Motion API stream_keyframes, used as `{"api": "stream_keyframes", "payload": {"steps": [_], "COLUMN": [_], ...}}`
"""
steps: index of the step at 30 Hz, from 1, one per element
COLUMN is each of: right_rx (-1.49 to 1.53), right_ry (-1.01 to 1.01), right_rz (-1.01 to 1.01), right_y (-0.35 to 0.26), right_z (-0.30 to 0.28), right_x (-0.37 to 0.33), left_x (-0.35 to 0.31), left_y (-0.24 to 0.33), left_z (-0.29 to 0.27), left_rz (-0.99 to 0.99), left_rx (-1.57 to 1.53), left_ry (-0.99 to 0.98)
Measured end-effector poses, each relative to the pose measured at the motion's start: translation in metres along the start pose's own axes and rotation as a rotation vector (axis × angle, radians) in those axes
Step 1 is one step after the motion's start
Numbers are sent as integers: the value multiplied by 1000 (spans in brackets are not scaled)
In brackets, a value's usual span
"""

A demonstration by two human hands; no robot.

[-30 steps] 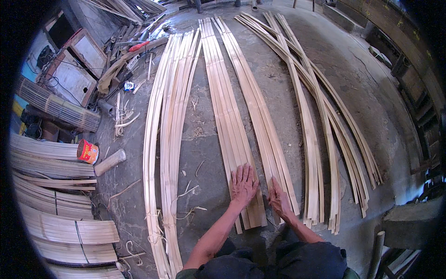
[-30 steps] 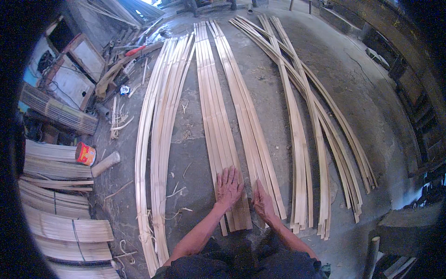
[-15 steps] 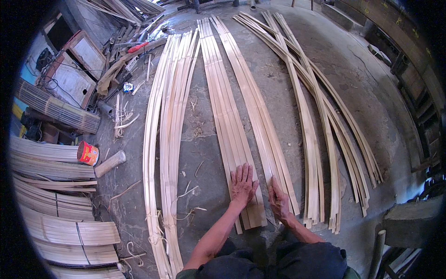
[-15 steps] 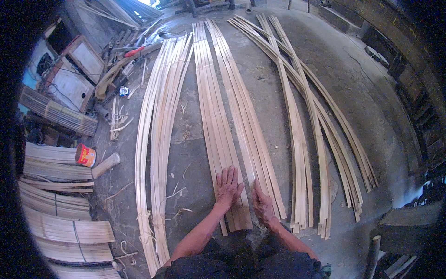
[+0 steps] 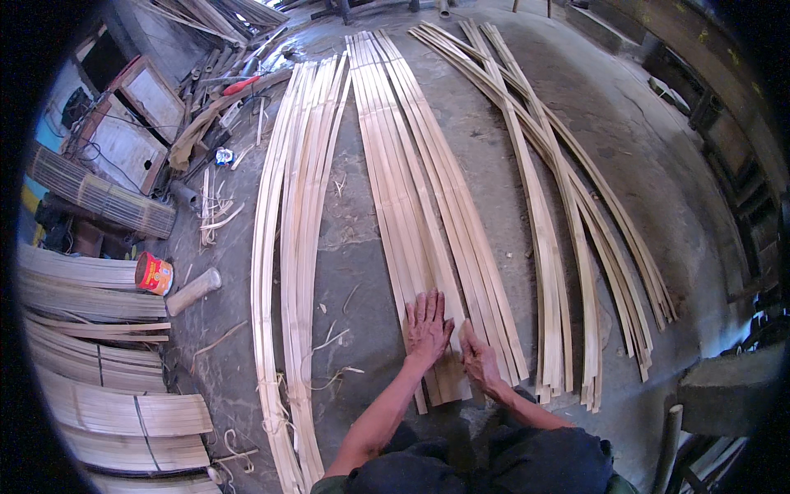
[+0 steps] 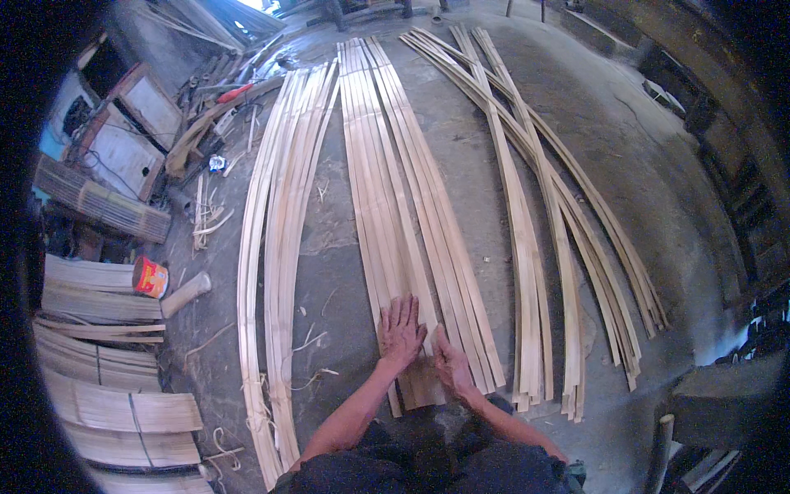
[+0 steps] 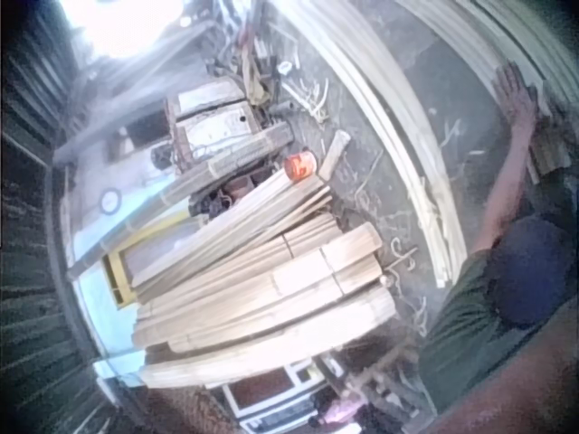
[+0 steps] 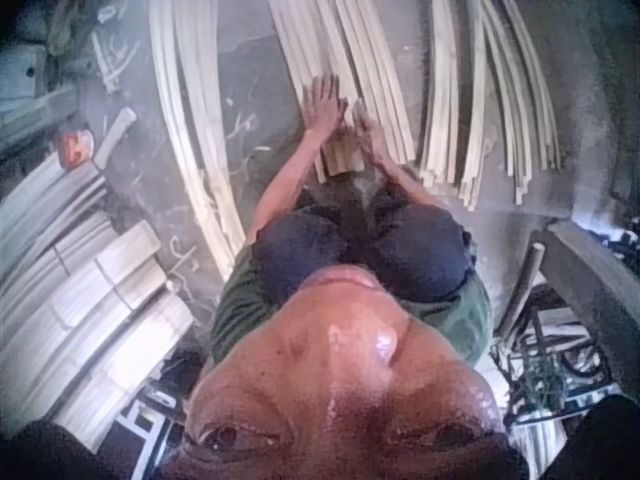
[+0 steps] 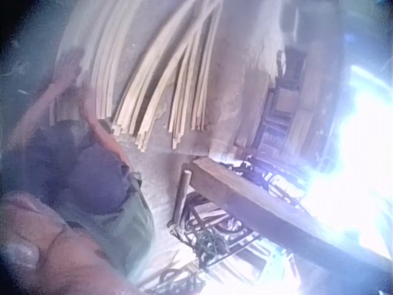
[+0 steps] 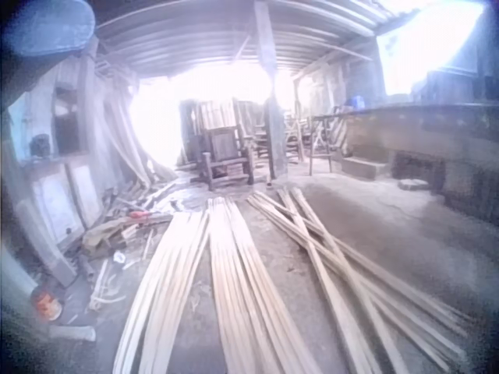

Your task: The person sits on the floor and arranges long, thin wooden strips into neat parallel rows. They pick up individual strips, align them, and place them back down, occasionally removing small debris from the surface.

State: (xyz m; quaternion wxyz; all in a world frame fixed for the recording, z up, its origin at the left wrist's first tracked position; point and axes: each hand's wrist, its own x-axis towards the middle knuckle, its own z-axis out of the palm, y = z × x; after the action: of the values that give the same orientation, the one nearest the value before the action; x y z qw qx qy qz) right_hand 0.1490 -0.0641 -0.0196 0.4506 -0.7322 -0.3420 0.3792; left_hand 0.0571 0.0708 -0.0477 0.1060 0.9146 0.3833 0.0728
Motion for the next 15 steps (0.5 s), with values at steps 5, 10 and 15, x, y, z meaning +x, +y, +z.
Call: {"api": "stream_keyframes", "payload": {"steps": [5, 10, 15], "right_rx": [82, 16, -234], "right_ry": [63, 185, 183], "right_rz": [-62, -249, -83], "right_y": [2, 1, -13], "right_z": [2, -23, -48], "right_x": [-3, 10, 20], "left_x": [-3, -1, -2], "left_y": [-3, 2, -1], "left_z": [-1, 0, 2], "left_rz": [48, 14, 0], "left_rx": [-20, -75, -46], "left_ry": [50, 32, 23]}}
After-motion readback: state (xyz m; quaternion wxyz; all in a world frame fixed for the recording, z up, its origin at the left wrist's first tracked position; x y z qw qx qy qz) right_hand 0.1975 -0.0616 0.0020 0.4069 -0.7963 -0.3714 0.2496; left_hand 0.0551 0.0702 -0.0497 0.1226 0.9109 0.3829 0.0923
